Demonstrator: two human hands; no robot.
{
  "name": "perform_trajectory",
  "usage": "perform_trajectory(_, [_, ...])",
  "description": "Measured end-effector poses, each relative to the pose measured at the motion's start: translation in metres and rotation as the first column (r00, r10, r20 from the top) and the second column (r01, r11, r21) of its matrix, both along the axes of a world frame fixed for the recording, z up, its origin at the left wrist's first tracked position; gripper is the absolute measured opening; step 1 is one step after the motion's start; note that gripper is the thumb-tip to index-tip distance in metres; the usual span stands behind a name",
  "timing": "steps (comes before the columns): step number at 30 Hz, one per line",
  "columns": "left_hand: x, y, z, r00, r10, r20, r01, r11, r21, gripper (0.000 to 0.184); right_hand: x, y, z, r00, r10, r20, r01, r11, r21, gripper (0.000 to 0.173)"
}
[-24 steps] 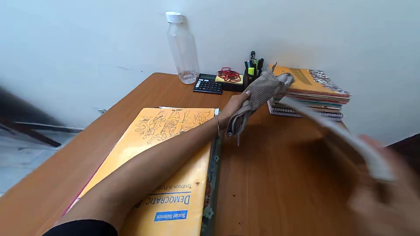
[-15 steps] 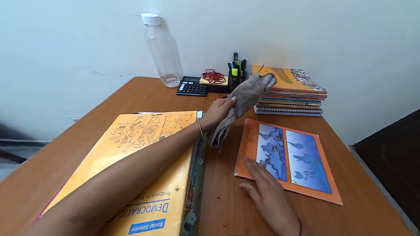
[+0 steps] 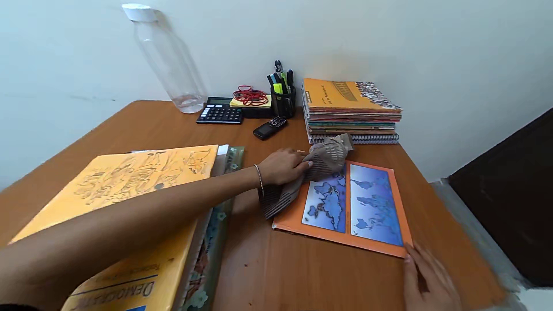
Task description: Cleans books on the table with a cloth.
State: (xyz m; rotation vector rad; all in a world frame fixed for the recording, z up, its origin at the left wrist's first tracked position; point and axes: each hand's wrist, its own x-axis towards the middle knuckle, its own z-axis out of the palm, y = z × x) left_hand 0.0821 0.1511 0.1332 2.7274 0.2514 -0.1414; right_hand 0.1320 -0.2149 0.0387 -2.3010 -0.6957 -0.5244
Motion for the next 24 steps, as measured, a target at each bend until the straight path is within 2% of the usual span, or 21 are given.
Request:
perform_trajectory(4, [0.011, -0.049, -0.007, 0.985, -0.163, 0.049, 0.159, 0.985, 0.073, 0.049, 0.000, 0.001, 0.000, 1.000, 0.009, -0.002, -0.009, 1.000, -0.014, 0.029])
perform_trajectory(6, [0.012, -0.082, -0.009, 0.958, -0.285, 0.030, 0.283, 0.958, 0.045, 0.051, 0.001, 0.000, -0.001, 1.000, 0.015, -0.010, -0.016, 0.999, -0.028, 0.029])
perform_trajectory(9, [0.006, -0.131, -0.013, 0.828, -0.550, 0.107, 0.550, 0.834, 0.032, 0.048, -0.001, 0.000, 0.000, 0.999, -0.036, 0.028, 0.038, 0.998, -0.057, 0.025])
perform_trajectory(11, [0.005, -0.151, -0.018, 0.750, -0.640, 0.166, 0.633, 0.768, 0.098, 0.044, -0.004, 0.001, 0.000, 0.995, -0.092, 0.038, 0.094, 0.993, -0.073, 0.025])
perform_trajectory(13, [0.011, -0.151, -0.016, 0.785, -0.611, 0.105, 0.604, 0.792, 0.089, 0.045, -0.004, 0.001, 0.000, 0.994, -0.103, 0.024, 0.105, 0.990, -0.094, 0.025])
perform_trajectory(16, [0.028, -0.124, -0.008, 0.878, -0.478, -0.028, 0.479, 0.877, 0.035, 0.047, 0.001, 0.001, 0.000, 0.999, -0.051, 0.014, 0.052, 0.993, -0.107, 0.028])
perform_trajectory(21, [0.045, -0.049, -0.001, 0.971, -0.208, -0.121, 0.230, 0.949, 0.214, 0.047, 0.003, -0.001, 0.001, 1.000, 0.015, -0.022, -0.017, 0.992, -0.122, 0.029])
perform_trajectory(24, [0.043, -0.002, 0.003, 0.992, -0.034, -0.121, 0.063, 0.968, 0.242, 0.047, 0.002, 0.001, 0.005, 0.999, 0.004, -0.043, -0.011, 0.989, -0.149, 0.029])
